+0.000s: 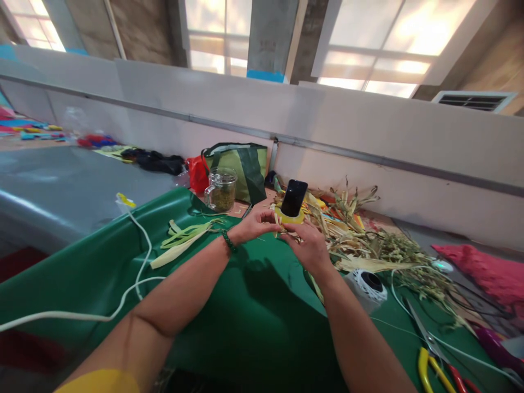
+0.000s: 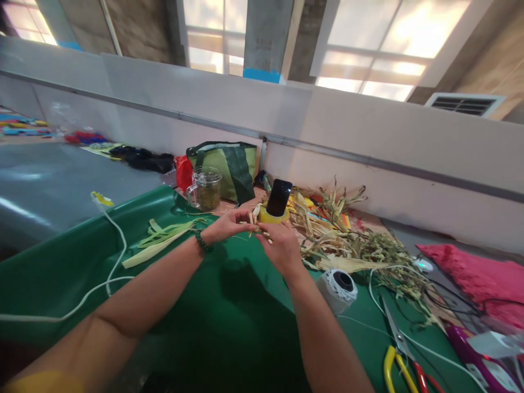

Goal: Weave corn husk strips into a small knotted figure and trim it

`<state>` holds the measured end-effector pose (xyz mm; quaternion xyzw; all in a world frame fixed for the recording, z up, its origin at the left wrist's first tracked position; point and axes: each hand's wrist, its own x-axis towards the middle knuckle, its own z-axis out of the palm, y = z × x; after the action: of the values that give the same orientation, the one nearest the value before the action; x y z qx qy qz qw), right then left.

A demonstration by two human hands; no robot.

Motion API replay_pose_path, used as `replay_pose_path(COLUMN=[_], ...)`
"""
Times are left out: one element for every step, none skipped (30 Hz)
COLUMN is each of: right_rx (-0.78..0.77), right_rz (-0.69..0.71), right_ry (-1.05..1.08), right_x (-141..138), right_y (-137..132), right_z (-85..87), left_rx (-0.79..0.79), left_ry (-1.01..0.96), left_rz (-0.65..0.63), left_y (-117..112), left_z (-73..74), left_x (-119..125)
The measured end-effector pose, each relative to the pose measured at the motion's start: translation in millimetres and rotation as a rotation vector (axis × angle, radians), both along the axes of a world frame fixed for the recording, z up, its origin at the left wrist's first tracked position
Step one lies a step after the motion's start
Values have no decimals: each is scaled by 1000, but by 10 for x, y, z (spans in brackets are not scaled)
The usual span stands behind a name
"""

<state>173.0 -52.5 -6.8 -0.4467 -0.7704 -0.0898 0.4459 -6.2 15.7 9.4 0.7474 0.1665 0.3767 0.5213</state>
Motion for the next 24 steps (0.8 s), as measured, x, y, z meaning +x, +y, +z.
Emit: replay_pose_path(right_rx=[-11, -35, -68, -107, -148, -193, -242, -298, -360, -424, -487, -541, -583, -605, -609, -594, -561, -507, -440, -365, -295, -234, -190, -162], right_rz=[-12, -23, -29, -27, -15, 9, 46, 94, 151, 215, 282, 344, 397, 430, 438, 420, 378, 319, 254, 191, 141, 103, 77, 61], right_ry=[14, 35, 66, 109, 166, 233, 306, 385, 467, 551, 636, 719, 790, 842, 864, 848, 796, 717, 617, 502, 380, 266, 165, 87], right_x=[-25, -46, -62, -73, -81, -85, -89, -92, -97, -104, -113, -124, -136, -147, -154, -156, -153, -144, -131, -115, -99, -83, -71, -63], right_y=[-7, -16, -25, -34, -44, -52, -59, -63, -63, -59, -51, -38, -23, -6, 11, 26, 38, 46, 48, 45, 39, 30, 19, 9], right_z=[-13, -21, -22, -18, -8, 5, 19, 31, 40, 43, 39, 30, 16, -1, -17, -31, -41, -47, -48, -47, -43, -40, -38, -39], left_rx=[11, 19, 24, 24, 17, 4, -17, -43, -70, -95, -117, -132, -143, -149, -153, -151, -139, -112, -68, -13, 45, 94, 125, 133], left_ry=[9, 16, 23, 29, 28, 21, 10, -2, -16, -33, -48, -63, -82, -97, -107, -106, -98, -80, -49, -8, 35, 75, 109, 129], left_rz=[3, 4, 1, -6, -14, -26, -41, -58, -75, -90, -105, -118, -124, -129, -130, -126, -111, -85, -52, -14, 25, 56, 75, 80], left_y=[-6, -11, -15, -18, -22, -25, -29, -34, -39, -45, -52, -57, -61, -63, -62, -58, -53, -46, -40, -34, -30, -27, -25, -23], left_z=[9, 18, 26, 32, 35, 35, 31, 25, 16, 7, -2, -9, -13, -13, -10, -3, 7, 17, 27, 33, 36, 33, 24, 12], left_x=[-3, -8, -14, -20, -25, -28, -30, -30, -29, -27, -25, -22, -21, -20, -20, -23, -26, -31, -36, -40, -43, -43, -41, -37])
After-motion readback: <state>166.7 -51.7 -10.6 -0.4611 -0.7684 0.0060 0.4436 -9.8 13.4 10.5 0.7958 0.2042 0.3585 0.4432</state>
